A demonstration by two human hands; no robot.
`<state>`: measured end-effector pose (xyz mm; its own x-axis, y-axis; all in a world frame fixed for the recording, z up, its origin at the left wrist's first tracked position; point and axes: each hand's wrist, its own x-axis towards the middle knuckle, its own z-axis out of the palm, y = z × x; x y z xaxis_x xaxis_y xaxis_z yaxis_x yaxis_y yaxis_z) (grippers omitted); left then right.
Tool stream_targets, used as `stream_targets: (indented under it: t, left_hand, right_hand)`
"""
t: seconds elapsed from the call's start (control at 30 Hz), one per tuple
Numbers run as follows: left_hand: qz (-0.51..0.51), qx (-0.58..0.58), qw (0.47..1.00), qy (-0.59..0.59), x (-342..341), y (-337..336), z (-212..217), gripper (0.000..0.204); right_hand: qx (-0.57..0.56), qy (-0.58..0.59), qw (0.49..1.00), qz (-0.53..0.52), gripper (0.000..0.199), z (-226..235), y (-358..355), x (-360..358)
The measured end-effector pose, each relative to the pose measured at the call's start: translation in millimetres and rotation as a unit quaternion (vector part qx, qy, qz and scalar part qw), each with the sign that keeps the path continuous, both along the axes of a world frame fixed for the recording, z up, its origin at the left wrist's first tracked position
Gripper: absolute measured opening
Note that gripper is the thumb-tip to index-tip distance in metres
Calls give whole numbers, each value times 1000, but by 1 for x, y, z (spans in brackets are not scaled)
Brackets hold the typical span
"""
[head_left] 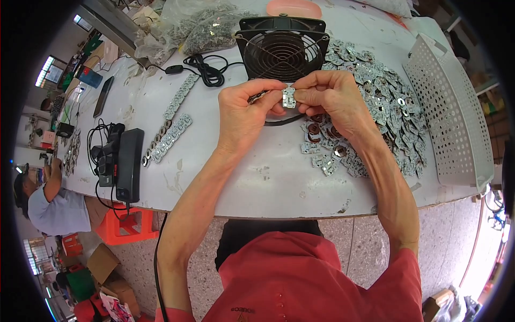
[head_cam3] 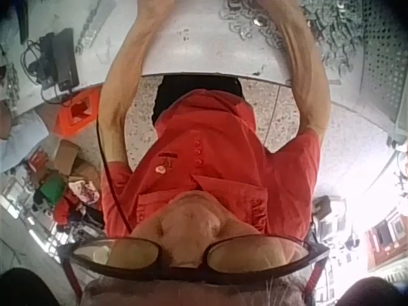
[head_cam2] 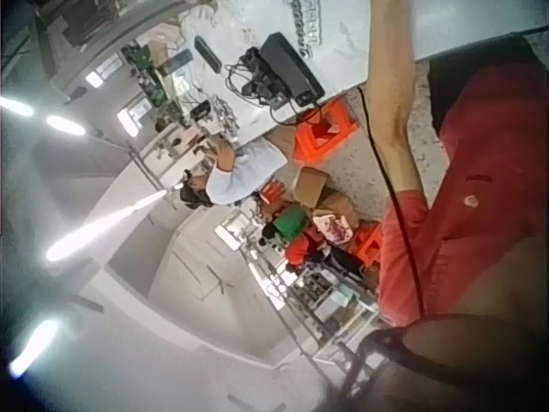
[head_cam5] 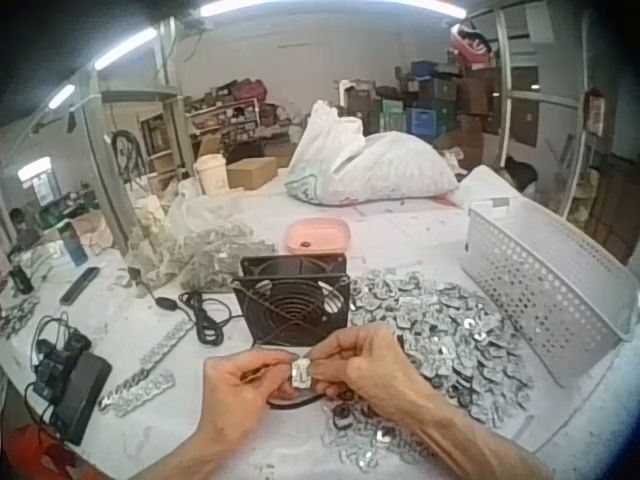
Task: The person assembles small electronic LED components onto a metal base or circuit board by hand.
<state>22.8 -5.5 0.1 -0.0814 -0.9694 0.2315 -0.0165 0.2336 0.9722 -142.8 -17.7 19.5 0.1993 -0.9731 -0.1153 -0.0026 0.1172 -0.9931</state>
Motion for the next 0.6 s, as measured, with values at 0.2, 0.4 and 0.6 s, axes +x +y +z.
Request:
stream_targets:
  t: [0.2, 0.4, 0.6]
  left_hand:
    - [6, 7, 1000, 10, -1, -2, -1, 13]
    - [17, 16, 1000, 18, -3, 0, 2, 14]
    - [18, 7, 1000, -6, -3, 4, 4, 14]
  right_hand:
    - [-5, -6, 1000, -15, 15, 0, 1, 2]
    - [-17, -28, 999, -24, 14, 0, 2, 1]
    - [-11, -39, 998, -44, 13, 3, 2, -1]
